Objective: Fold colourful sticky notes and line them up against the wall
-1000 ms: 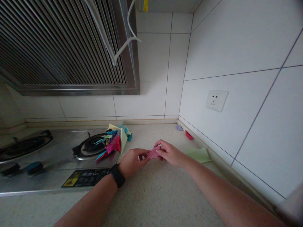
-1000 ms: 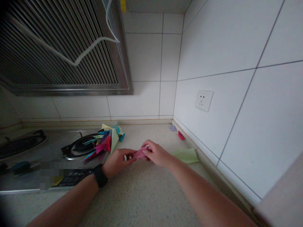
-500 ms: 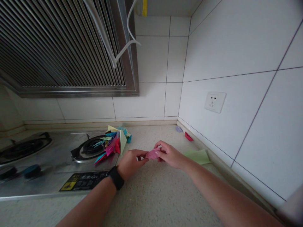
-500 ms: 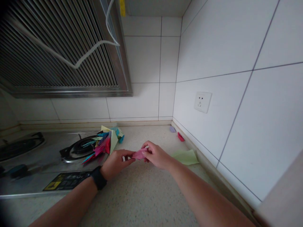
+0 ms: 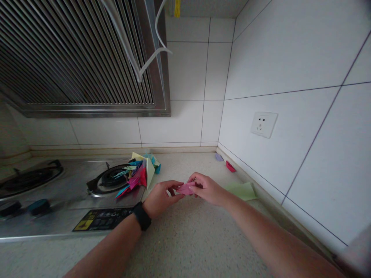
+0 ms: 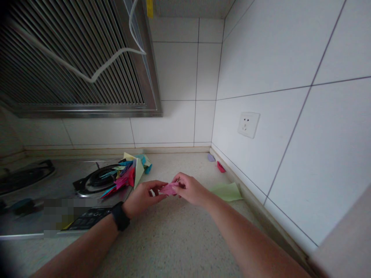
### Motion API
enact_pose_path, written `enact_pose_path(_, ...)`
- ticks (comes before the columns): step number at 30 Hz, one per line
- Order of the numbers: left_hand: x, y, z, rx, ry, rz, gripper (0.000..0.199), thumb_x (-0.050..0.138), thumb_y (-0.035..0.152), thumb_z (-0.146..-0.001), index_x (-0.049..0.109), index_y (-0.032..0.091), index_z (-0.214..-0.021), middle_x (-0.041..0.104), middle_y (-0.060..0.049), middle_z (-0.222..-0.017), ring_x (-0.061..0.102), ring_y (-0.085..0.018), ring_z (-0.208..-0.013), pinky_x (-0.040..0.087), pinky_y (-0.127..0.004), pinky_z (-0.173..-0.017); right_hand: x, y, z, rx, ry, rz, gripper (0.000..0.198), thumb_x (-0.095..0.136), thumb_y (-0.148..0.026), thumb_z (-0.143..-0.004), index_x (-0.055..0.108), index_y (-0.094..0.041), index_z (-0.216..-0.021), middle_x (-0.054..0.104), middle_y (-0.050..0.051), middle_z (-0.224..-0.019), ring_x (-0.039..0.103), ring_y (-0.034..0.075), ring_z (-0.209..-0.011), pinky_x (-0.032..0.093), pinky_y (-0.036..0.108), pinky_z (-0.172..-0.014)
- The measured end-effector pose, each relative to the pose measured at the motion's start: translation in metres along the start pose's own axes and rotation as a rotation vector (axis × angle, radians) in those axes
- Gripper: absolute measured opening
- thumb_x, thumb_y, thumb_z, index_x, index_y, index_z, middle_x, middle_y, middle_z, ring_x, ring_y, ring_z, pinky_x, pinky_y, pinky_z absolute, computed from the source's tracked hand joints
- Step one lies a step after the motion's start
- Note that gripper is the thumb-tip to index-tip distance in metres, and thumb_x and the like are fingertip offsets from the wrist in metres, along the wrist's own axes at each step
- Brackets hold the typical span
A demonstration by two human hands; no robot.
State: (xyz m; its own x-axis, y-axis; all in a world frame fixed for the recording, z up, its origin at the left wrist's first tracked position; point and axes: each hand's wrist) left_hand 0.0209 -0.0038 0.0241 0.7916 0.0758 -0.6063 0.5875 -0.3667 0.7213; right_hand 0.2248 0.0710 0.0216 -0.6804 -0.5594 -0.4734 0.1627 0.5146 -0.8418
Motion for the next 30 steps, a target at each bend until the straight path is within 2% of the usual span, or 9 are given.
enact_pose_path(2,0.000,0.002,0.000,0.006,-0.028,0.009,0.042,0.069,0.038,-0.074,0.066,0.019,-0.111,0.071,-0.005,-0.092,0.058,-0.013,-0.067,0.043,-0.023,-0.060,0.000,-0.002,0.000,-0.016,0.002,0.029,0.014,0.055,-0.029,-0.086,0.053,-0.019,-0.095,0.060,-0.002,-0.069,0.054,0.009,-0.059,0.039,0.020,-0.054)
enact_pose_path(5,0.001,0.004,0.000,0.010,-0.077,0.048,0.032,0.060,0.040,-0.083,0.068,0.018,-0.105,0.071,-0.004,-0.085,0.058,-0.013,-0.067,0.042,-0.022,-0.059,0.001,-0.002,0.001,-0.018,-0.025,0.011,0.016,0.057,-0.030,-0.086,0.053,-0.019,-0.097,0.059,-0.002,-0.071,0.055,0.009,-0.061,0.040,0.020,-0.055)
enact_pose_path(8,0.002,0.002,0.000,-0.014,-0.095,0.089,0.026,0.053,0.036,-0.088,0.067,0.015,-0.094,0.071,-0.003,-0.079,0.059,-0.012,-0.065,0.040,-0.021,-0.057,-0.001,0.001,0.001,0.045,-0.073,-0.071,0.021,0.053,-0.037,-0.088,0.052,-0.020,-0.100,0.057,-0.003,-0.068,0.055,0.010,-0.057,0.040,0.019,-0.049)
enact_pose_path(13,0.002,-0.003,0.001,0.032,-0.007,-0.054,0.018,0.058,0.032,-0.084,0.069,0.018,-0.087,0.068,-0.002,-0.075,0.058,-0.012,-0.064,0.041,-0.021,-0.057,-0.006,0.002,0.002,0.169,-0.176,-0.083,0.030,0.050,-0.048,-0.089,0.055,-0.018,-0.092,0.065,0.003,-0.081,0.059,0.011,-0.061,0.041,0.019,-0.049)
enact_pose_path(16,0.001,-0.005,0.000,0.084,0.031,-0.136,0.014,0.059,0.027,-0.082,0.069,0.018,-0.085,0.067,-0.003,-0.077,0.058,-0.013,-0.067,0.042,-0.022,-0.058,-0.007,-0.002,0.004,0.162,-0.202,-0.016,0.031,0.055,-0.048,-0.086,0.057,-0.018,-0.096,0.066,0.004,-0.084,0.058,0.012,-0.065,0.041,0.020,-0.053)
enact_pose_path(20,0.002,-0.011,-0.002,0.126,0.101,-0.142,0.014,0.059,0.025,-0.081,0.067,0.019,-0.091,0.065,-0.006,-0.089,0.059,-0.017,-0.082,0.044,-0.022,-0.060,-0.006,-0.004,0.003,0.032,-0.102,0.171,0.028,0.062,-0.042,-0.082,0.061,-0.018,-0.096,0.062,0.002,-0.078,0.054,0.012,-0.068,0.040,0.022,-0.058)
enact_pose_path(24,0.003,-0.018,-0.004,-0.035,0.207,0.023,0.032,0.054,0.031,-0.084,0.055,0.018,-0.113,0.063,-0.007,-0.097,0.058,-0.016,-0.079,0.043,-0.023,-0.056,-0.006,-0.003,0.001,-0.036,0.031,0.206,0.024,0.063,-0.034,-0.081,0.059,-0.020,-0.100,0.063,0.002,-0.087,0.054,0.012,-0.069,0.040,0.023,-0.059)
enact_pose_path(27,0.002,-0.015,-0.002,-0.143,0.035,0.200,0.028,0.043,0.032,-0.088,0.057,0.016,-0.106,0.064,-0.006,-0.091,0.058,-0.017,-0.079,0.041,-0.022,-0.055,-0.006,-0.006,0.001,-0.104,0.102,0.251,0.025,0.065,-0.028,-0.079,0.057,-0.021,-0.101,0.062,0.003,-0.096,0.055,0.012,-0.070,0.042,0.024,-0.062)
enact_pose_path(30,0.000,-0.008,0.001,-0.148,-0.144,0.325,0.034,0.036,0.036,-0.091,0.062,0.015,-0.097,0.067,-0.007,-0.093,0.059,-0.018,-0.086,0.041,-0.023,-0.060,-0.005,-0.010,0.002,-0.159,0.127,0.299,0.024,0.065,-0.026,-0.078,0.057,-0.021,-0.101,0.061,0.004,-0.097,0.055,0.013,-0.073,0.043,0.025,-0.064)
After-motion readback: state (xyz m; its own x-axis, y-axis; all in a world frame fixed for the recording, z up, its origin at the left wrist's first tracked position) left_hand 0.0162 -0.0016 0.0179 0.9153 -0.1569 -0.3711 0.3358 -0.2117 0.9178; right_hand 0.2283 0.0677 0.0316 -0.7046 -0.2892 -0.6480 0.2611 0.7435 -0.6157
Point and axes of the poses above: each hand's wrist, its own z-axis away from the middle knuckle, its own x-axis out of the palm, y = z × x
